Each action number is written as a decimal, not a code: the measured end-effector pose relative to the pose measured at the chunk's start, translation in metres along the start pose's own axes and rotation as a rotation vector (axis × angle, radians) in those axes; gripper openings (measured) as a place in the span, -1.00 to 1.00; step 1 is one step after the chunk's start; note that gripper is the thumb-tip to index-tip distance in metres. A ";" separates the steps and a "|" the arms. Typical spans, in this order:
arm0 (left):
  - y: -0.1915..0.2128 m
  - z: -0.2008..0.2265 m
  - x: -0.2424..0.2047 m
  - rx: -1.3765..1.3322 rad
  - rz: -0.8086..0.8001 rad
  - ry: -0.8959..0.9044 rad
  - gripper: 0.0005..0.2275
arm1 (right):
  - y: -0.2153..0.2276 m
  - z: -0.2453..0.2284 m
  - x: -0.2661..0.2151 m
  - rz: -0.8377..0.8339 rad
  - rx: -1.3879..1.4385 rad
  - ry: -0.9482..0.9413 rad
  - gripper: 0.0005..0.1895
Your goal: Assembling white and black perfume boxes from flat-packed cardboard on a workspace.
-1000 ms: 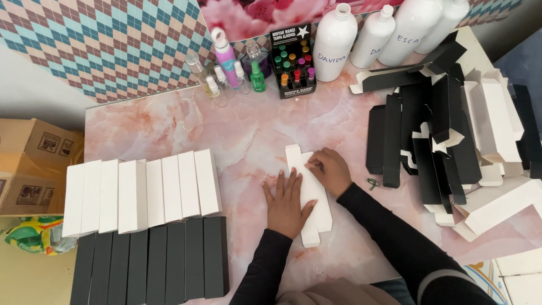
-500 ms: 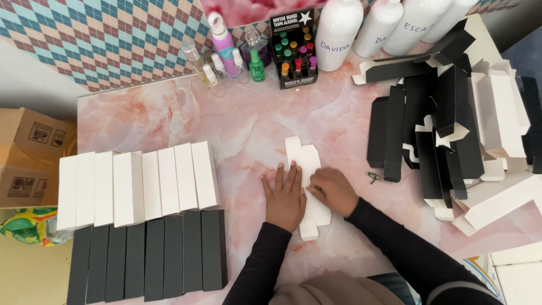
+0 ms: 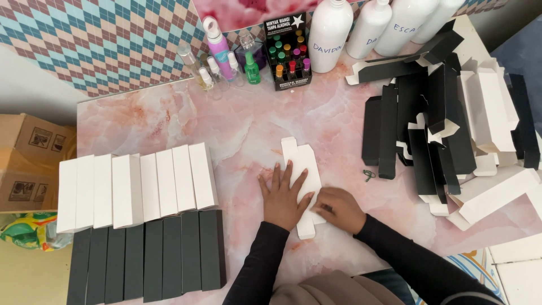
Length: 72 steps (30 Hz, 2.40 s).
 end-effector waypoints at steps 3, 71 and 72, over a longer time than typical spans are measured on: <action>0.002 0.000 0.002 -0.017 -0.046 0.032 -0.48 | 0.016 0.014 0.024 0.092 0.014 -0.003 -0.80; 0.001 -0.001 0.001 -0.051 -0.005 0.044 -0.48 | 0.026 -0.003 -0.024 0.001 -0.026 -0.115 -0.86; 0.002 -0.001 0.001 -0.062 -0.006 0.038 -0.48 | 0.030 -0.007 -0.021 0.030 0.018 -0.113 -0.87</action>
Point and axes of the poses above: each hand's wrist, its own x-axis towards the middle knuckle, its own y-axis out of the back of the hand, z = x × y, the point moved 4 cm from there along x, towards the middle knuckle, and after that the axes turned 4 degrees about -x, right-handed, at the moved point
